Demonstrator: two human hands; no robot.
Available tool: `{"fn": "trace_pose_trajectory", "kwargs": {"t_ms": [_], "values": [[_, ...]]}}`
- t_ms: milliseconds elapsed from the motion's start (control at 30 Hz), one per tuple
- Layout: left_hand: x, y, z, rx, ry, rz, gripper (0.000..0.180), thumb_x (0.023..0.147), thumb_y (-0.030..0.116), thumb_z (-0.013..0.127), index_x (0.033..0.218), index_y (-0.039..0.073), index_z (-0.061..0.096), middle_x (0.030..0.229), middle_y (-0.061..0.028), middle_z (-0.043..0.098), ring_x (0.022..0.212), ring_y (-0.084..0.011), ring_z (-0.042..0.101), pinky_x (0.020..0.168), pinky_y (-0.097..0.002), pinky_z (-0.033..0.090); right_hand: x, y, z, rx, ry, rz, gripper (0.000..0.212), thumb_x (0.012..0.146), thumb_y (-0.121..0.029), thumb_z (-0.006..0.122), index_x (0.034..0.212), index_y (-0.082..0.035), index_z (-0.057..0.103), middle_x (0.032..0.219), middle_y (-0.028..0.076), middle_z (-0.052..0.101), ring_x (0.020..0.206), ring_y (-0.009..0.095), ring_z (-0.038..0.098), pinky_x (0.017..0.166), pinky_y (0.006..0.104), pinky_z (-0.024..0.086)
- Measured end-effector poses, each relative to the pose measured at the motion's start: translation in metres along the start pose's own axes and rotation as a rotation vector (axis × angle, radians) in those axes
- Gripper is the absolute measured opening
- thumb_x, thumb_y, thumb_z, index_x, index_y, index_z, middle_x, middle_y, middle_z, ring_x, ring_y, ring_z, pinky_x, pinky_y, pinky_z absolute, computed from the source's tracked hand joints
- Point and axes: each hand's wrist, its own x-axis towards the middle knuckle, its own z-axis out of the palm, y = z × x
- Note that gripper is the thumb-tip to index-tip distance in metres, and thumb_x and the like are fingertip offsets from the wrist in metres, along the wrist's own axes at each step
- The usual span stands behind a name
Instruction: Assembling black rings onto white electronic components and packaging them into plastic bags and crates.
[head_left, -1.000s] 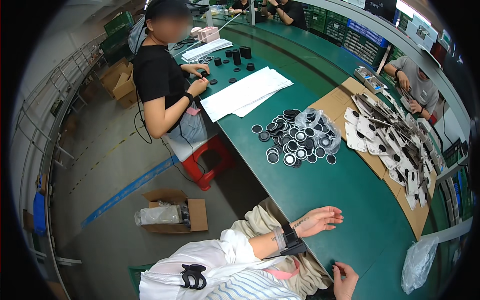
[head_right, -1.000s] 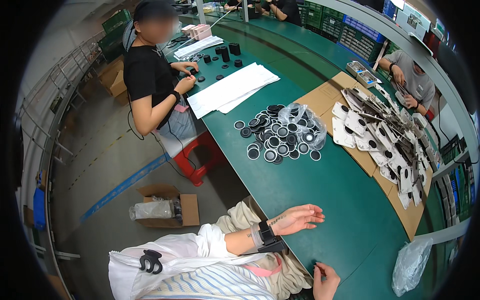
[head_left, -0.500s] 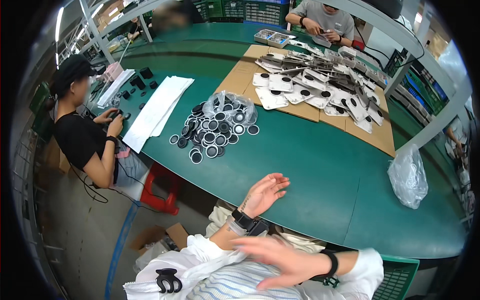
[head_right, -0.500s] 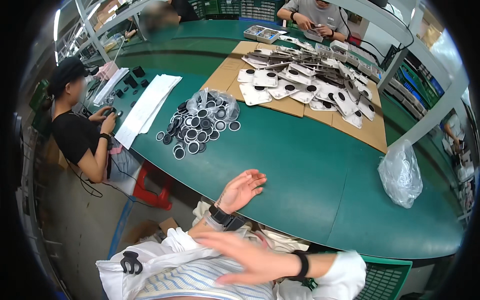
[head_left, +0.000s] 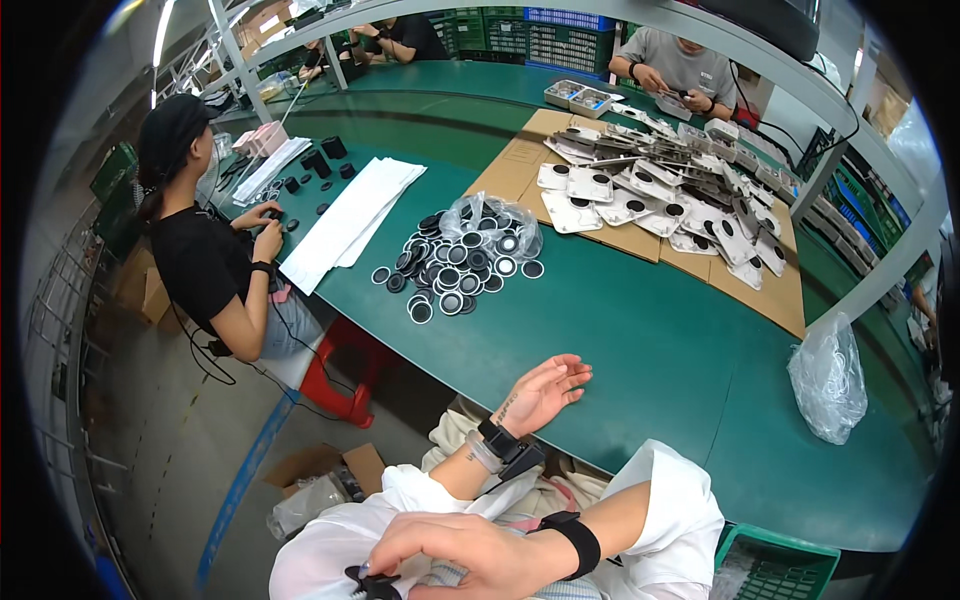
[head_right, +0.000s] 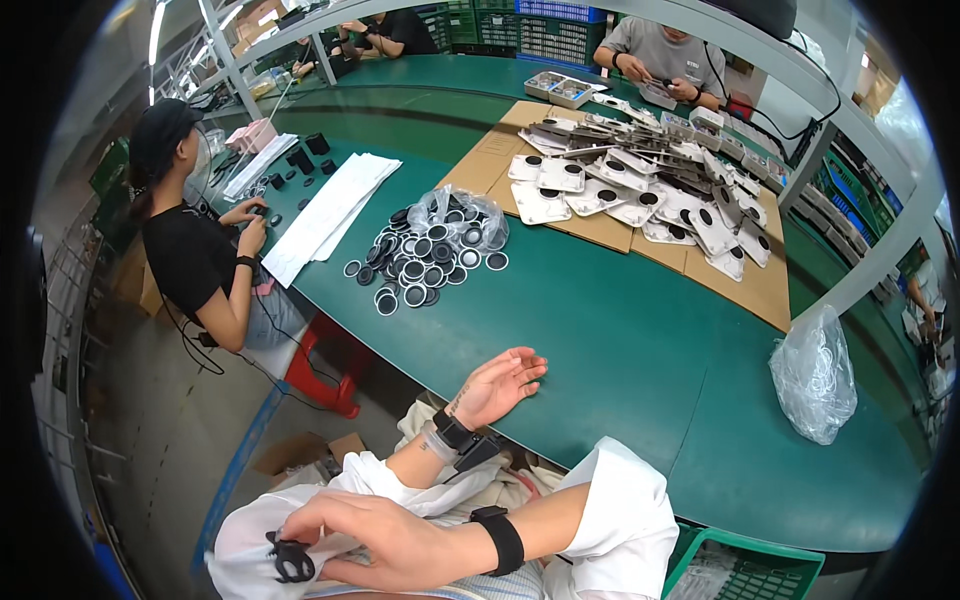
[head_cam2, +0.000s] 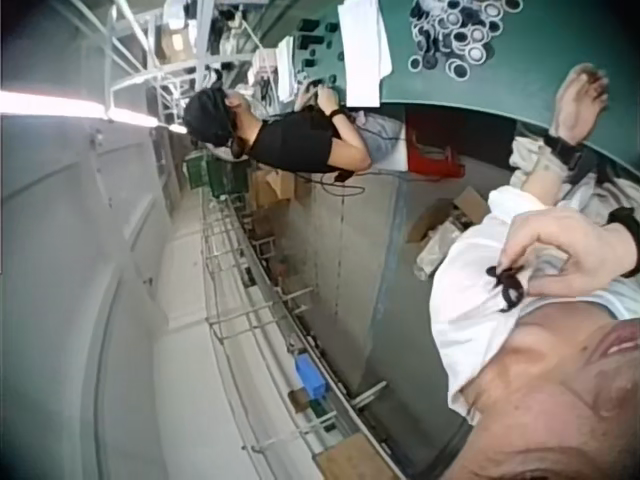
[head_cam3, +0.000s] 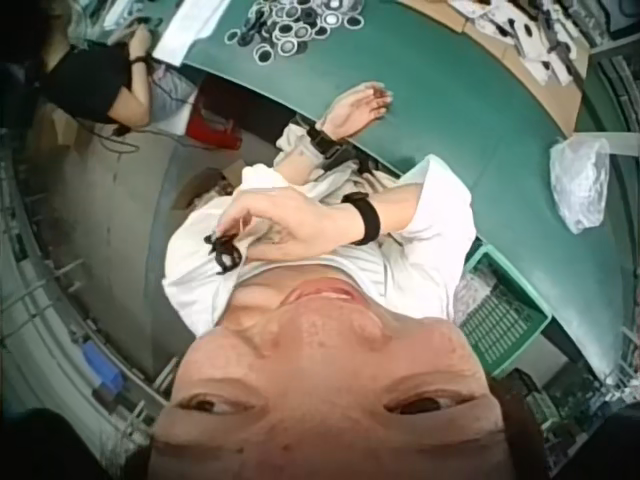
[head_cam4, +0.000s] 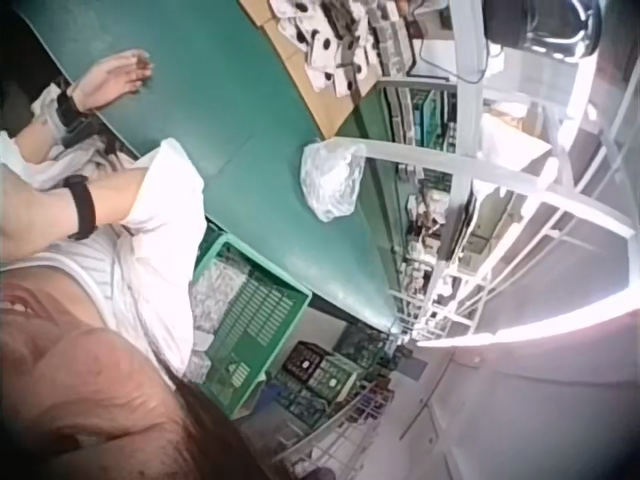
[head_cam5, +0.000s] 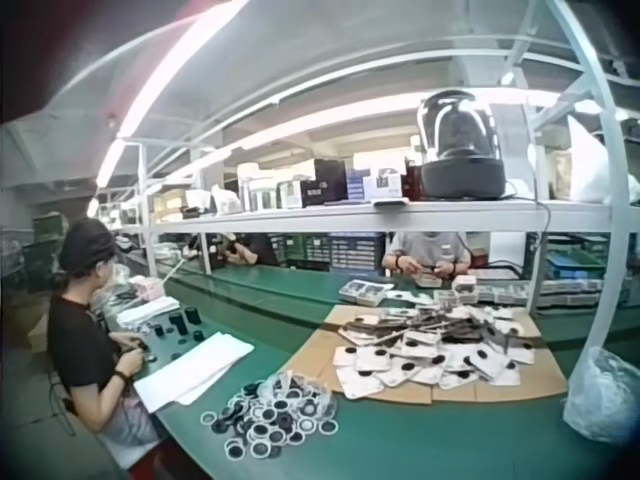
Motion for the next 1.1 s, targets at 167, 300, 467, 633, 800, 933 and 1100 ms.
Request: {"fn": "trace_pose_trajectory", "kwargs": {"t_ms": [167,300,467,633,800,933,1100], "values": [[0.0,-0.003,0.0,0.002,-0.03,-0.016,0.023,0.092,0.014,0.049,0.114,0.005,0.053,0.114,-0.0114,0.055,0.108,-0.0206,0.052,0.089,-0.0333,0.043,0.0,-0.047,-0.007,0.269,0.057,0.186,0.023,0.089,-0.014,0.058,0.103,0.004,0.063,0.102,0.014,0.065,0.084,0.025,0.063,0.072,0.0312,0.049],[-0.003,-0.002,0.002,0.063,-0.073,-0.075,0.023,0.093,0.012,0.048,0.114,0.004,0.052,0.113,-0.0105,0.056,0.106,-0.0195,0.054,0.088,-0.0309,0.043,-0.033,-0.057,-0.041,0.263,0.016,0.303,0.03,0.09,-0.015,0.057,0.114,0.003,0.056,0.109,0.015,0.063,0.089,0.026,0.062,0.077,0.0335,0.05],[-0.014,0.005,-0.003,0.086,-0.034,-0.078,0.022,0.093,0.011,0.048,0.112,0.003,0.053,0.113,-0.0122,0.057,0.105,-0.021,0.054,0.089,-0.0327,0.043,-0.112,-0.078,-0.072,-0.349,0.202,0.817,0.035,0.083,-0.009,0.063,0.116,0.0,0.057,0.114,0.01,0.061,0.103,0.02,0.059,0.086,0.0324,0.047],[0.001,-0.003,0.022,0.4,0.149,-0.082,0.019,0.092,0.011,0.049,0.106,0.001,0.056,0.106,-0.0104,0.06,0.098,-0.018,0.058,0.086,-0.0301,0.045,-0.24,-0.107,-0.001,-0.496,1.669,0.537,0.031,0.082,-0.006,0.063,0.112,-0.001,0.056,0.101,0.009,0.064,0.087,0.017,0.061,0.075,0.0262,0.048],[0.014,-0.033,0.085,0.925,-0.055,-0.157,0.015,0.091,0.011,0.052,0.099,0.001,0.06,0.097,-0.0056,0.062,0.089,-0.0119,0.058,0.081,-0.0246,0.043,-0.292,-0.175,0.118,-1.0,2.077,0.522,0.026,0.086,-0.026,0.063,0.099,-0.004,0.058,0.086,-0.001,0.057,0.076,0.008,0.051,0.064,0.0194,0.039],[-0.003,-0.081,0.143,1.115,-0.52,-0.357,0.016,0.091,0.007,0.051,0.102,-0.001,0.058,0.101,-0.0074,0.061,0.093,-0.0145,0.057,0.084,-0.026,0.042,-0.325,-0.229,0.226,-1.118,2.555,0.553,0.036,0.093,-0.023,0.053,0.123,-0.004,0.052,0.099,0.001,0.062,0.082,0.006,0.056,0.069,0.0178,0.042],[-0.049,-0.153,0.169,1.187,-1.049,-0.286,0.015,0.088,0.002,0.051,0.101,-0.003,0.058,0.107,-0.0117,0.059,0.097,-0.0203,0.056,0.087,-0.0306,0.042,-0.42,-0.229,0.411,-1.431,2.403,2.003,0.035,0.087,-0.022,0.06,0.119,-0.007,0.057,0.101,0.008,0.064,0.09,0.014,0.062,0.078,0.0279,0.048]]}}
